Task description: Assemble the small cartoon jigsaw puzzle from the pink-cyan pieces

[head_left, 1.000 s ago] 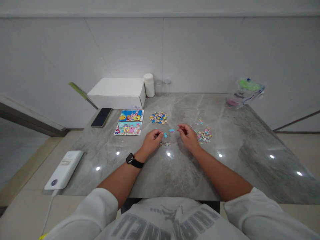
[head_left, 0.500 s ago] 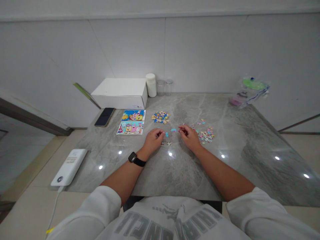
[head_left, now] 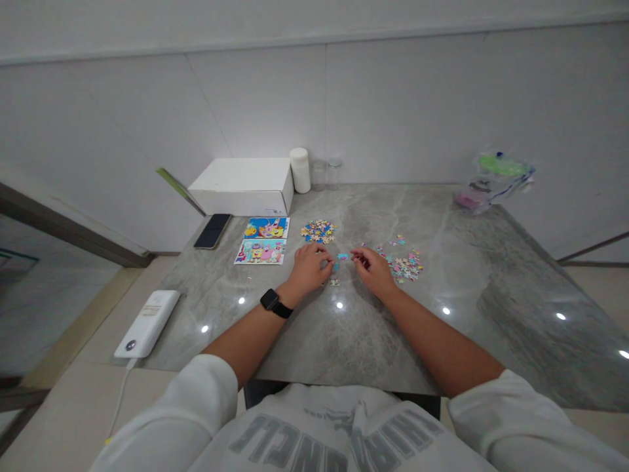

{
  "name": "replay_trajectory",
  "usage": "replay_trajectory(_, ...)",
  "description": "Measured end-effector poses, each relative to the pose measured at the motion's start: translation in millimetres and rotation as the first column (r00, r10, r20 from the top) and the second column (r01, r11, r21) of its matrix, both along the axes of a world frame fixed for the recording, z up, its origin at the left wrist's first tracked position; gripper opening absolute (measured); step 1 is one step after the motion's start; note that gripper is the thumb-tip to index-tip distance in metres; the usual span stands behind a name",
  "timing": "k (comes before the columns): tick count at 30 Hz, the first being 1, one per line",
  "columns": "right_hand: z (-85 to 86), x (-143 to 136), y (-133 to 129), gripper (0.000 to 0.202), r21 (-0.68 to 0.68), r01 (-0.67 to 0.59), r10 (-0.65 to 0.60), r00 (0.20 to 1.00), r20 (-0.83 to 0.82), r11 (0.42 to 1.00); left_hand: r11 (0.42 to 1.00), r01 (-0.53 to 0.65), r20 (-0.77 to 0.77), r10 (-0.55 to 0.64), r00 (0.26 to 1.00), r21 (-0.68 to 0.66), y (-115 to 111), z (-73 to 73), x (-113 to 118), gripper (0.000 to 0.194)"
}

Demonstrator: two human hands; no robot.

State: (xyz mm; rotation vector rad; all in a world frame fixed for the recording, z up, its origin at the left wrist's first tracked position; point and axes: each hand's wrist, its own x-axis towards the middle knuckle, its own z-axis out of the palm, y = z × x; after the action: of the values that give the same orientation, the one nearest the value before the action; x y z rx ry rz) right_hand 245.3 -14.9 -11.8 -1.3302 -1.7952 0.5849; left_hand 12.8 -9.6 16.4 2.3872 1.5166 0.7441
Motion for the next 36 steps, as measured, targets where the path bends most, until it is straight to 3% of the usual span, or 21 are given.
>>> replay_trajectory(5,0.5,0.8,0.5,0.030,-0.002,0.002,-0.002,1.000,0.005,1.000,0.999,-0.052,-0.068,0.051,0.996,-0.007,16.5,0.2,2.9,0.015)
replay_trajectory(9,1.7,1.2,0.3,0.030,0.003,0.002,-0.002,1.000,0.001,1.000,0.999,-0.050,-0.105,0.051,0.993,0.018,25.1,-2.9,-8.3,0.019)
replay_trajectory(17,-3.6,1.1,2.9,0.030,0.030,0.013,-0.014,1.000,0.023,0.999,0.998,-0.033,-0.072,0.037,0.997,0.057,14.5,-2.6,-44.6,0.027)
replay_trajectory(22,-5.1,-1.6,4.8,0.028,0.063,0.000,-0.002,0.999,0.044,0.998,0.999,-0.010,-0.115,0.014,0.993,0.035,8.4,-4.5,-29.0,0.022)
replay_trajectory(29,-5.8,2.5,5.6,0.028,0.068,0.007,-0.010,0.999,0.038,0.998,1.000,-0.006,-0.269,0.004,0.963,-0.009,25.6,2.9,3.3,0.024)
replay_trajectory(36,-4.1,3.4,5.0,0.026,0.059,-0.010,0.008,0.999,0.037,0.998,1.000,-0.017,-0.289,0.020,0.957,0.013,28.1,2.4,7.6,0.022)
